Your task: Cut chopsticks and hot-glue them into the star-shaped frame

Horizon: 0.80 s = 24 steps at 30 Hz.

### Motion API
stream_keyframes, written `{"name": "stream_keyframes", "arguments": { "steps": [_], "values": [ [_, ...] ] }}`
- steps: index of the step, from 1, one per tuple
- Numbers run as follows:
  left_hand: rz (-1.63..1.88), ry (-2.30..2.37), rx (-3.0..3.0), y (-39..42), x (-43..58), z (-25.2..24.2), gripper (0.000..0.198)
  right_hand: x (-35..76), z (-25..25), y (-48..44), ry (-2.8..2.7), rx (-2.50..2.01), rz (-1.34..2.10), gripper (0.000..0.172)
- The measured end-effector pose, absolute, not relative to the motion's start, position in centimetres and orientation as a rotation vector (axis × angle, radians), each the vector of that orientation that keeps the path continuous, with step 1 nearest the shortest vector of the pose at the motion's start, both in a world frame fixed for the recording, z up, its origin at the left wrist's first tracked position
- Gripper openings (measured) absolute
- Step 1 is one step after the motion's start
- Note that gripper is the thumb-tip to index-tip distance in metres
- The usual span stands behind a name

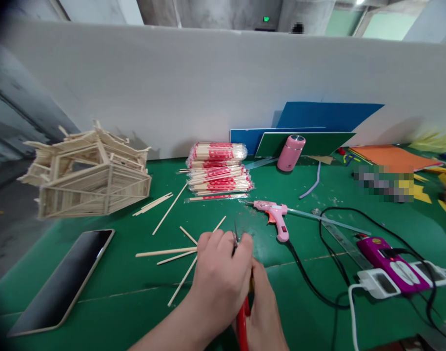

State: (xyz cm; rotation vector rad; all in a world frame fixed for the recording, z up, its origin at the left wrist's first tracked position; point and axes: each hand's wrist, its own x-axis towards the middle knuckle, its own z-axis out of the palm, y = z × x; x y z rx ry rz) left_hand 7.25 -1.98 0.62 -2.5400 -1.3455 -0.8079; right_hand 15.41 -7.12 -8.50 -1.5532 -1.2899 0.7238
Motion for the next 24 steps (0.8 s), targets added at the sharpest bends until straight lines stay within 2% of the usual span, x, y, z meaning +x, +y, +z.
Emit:
{"name": "stream_keyframes", "arguments": {
  "steps": [4, 11, 24],
  "values": [
    [-0.819, -1.392, -2.517, -1.7, 7.0, 0.4, 0.022, 15.5, -7.0, -7.3, -1.334, -1.51, 0.806, 0.054],
    [-0.864, -1.432, -2.533, -1.0, 6.5, 0.2, 0.02, 15.9, -4.3, -5.8, -1.511, -1.384, 0.93, 0.027],
    [-0.941, -1.399, -2.516, -1.2, 6.4, -0.7, 0.023, 15.8, -6.9, -5.1, -1.492, -1.322, 0.847, 0.011]
  ]
}}
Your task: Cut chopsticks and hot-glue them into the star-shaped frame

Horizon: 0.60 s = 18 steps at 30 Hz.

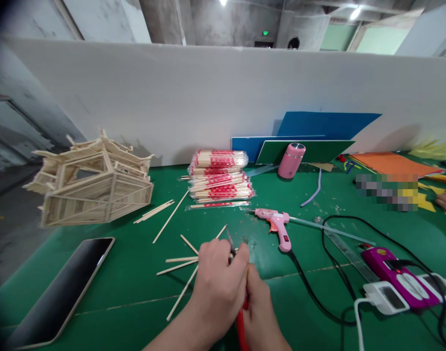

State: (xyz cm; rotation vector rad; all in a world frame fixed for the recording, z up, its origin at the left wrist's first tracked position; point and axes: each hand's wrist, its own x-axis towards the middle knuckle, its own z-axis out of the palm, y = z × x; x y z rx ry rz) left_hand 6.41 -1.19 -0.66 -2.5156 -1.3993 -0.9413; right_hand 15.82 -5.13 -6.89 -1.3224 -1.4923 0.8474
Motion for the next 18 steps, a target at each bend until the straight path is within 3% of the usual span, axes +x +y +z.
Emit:
{"name": "stream_keyframes", "arguments": {
  "steps": [7, 11, 18],
  "values": [
    [-1.061, -1.519, -2.515, -0.6, 5.9, 0.8, 0.022, 16.3, -5.4, -4.1, -1.527, -1.466, 0.851, 0.012],
    [-1.318, -1.658, -2.474, -0.3, 4.1, 1.8, 0.022, 18.5, -5.8, -3.6, -1.651, -1.793, 0.623, 0.019],
    [-1.024, -1.936, -2.927, 0.4, -1.3, 2.1, 0.023, 22.0, -7.7, -2.9, -1.751, -2.053, 0.298, 0.043]
  ]
}}
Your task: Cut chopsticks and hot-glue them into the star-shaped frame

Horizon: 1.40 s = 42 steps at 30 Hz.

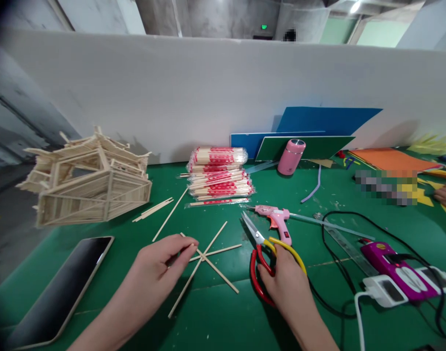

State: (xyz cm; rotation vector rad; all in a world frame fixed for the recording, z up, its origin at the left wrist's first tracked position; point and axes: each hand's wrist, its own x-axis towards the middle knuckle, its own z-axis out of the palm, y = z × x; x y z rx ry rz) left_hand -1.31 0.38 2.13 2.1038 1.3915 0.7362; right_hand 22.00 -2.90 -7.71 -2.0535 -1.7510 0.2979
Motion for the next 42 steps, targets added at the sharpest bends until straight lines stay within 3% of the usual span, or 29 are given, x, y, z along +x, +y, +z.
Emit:
{"name": "stream_keyframes", "arguments": {
  "steps": [8, 13, 19, 24, 27, 31, 37, 42],
  "values": [
    [0.621, 1.341, 2.09, -0.5, -1.4, 0.1, 0.019, 19.7, -5.0, -3.9, -1.77, -1.852, 0.208, 0.03],
    [0.514, 1.352, 2.159, -1.1, -0.9, -0.3, 0.04, 14.3, -2.6, -3.8, -1.593, -1.36, 0.963, 0.018],
    [0.464, 1.379, 2.357, -1.8, -1.2, -0.5, 0.046, 12.6, -3.2, -3.0, -1.433, -1.25, 1.226, 0.02],
    [0.36, 1.675, 2.592, -0.9, -2.4, -0.6, 0.033, 13.6, -4.1, -2.5, -1.346, -1.321, 1.187, 0.02],
    [0.113, 1.89, 2.476, 1.1, -3.7, -1.5, 0.028, 14.5, -4.8, -2.3, -1.319, -1.364, 1.128, 0.018],
    [0.077, 1.951, 2.428, 3.2, -4.8, -3.5, 0.021, 15.1, -5.8, -2.4, -1.302, -1.396, 1.094, 0.019],
    [0.222, 1.933, 2.482, 3.2, -5.1, -5.9, 0.019, 14.8, -6.1, -2.6, -1.295, -1.424, 1.112, 0.022],
    [0.553, 1.976, 2.504, 1.3, -4.8, -5.5, 0.015, 14.3, -6.0, -2.4, -1.288, -1.428, 1.152, 0.027]
  ]
}}
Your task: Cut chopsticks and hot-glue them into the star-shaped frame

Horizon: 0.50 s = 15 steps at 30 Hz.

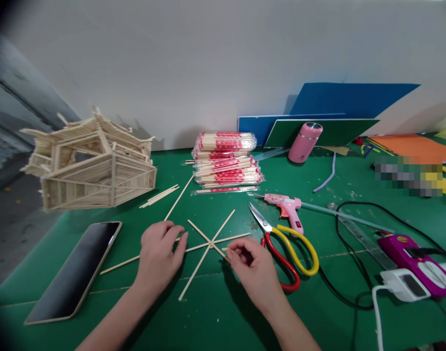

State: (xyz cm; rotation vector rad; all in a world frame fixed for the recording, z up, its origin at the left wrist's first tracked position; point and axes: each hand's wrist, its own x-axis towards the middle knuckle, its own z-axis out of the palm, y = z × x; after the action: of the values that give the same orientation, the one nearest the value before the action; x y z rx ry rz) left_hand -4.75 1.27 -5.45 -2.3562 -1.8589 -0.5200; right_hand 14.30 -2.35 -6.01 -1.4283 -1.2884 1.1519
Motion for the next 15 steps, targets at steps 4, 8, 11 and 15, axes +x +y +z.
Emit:
{"name": "stream_keyframes", "arguments": {
  "steps": [4, 8, 11, 15],
  "values": [
    [-1.034, -1.621, -2.51, -1.0, -2.8, -4.7, 0.009, 13.7, -6.2, -2.0, -1.317, -1.408, 1.223, 0.028],
    [-1.094, -1.659, -2.686, -2.3, -1.4, -5.0, 0.01, 12.9, -6.2, -2.2, -1.353, -1.386, 1.279, 0.023],
    [-1.092, -1.659, -2.733, -2.6, -1.7, -5.6, 0.014, 12.6, -6.0, -2.6, -1.379, -1.375, 1.312, 0.018],
    [-1.059, -1.616, -2.853, -2.8, -2.8, -6.0, 0.013, 13.1, -5.7, -2.8, -1.441, -1.379, 1.312, 0.014]
  ]
}}
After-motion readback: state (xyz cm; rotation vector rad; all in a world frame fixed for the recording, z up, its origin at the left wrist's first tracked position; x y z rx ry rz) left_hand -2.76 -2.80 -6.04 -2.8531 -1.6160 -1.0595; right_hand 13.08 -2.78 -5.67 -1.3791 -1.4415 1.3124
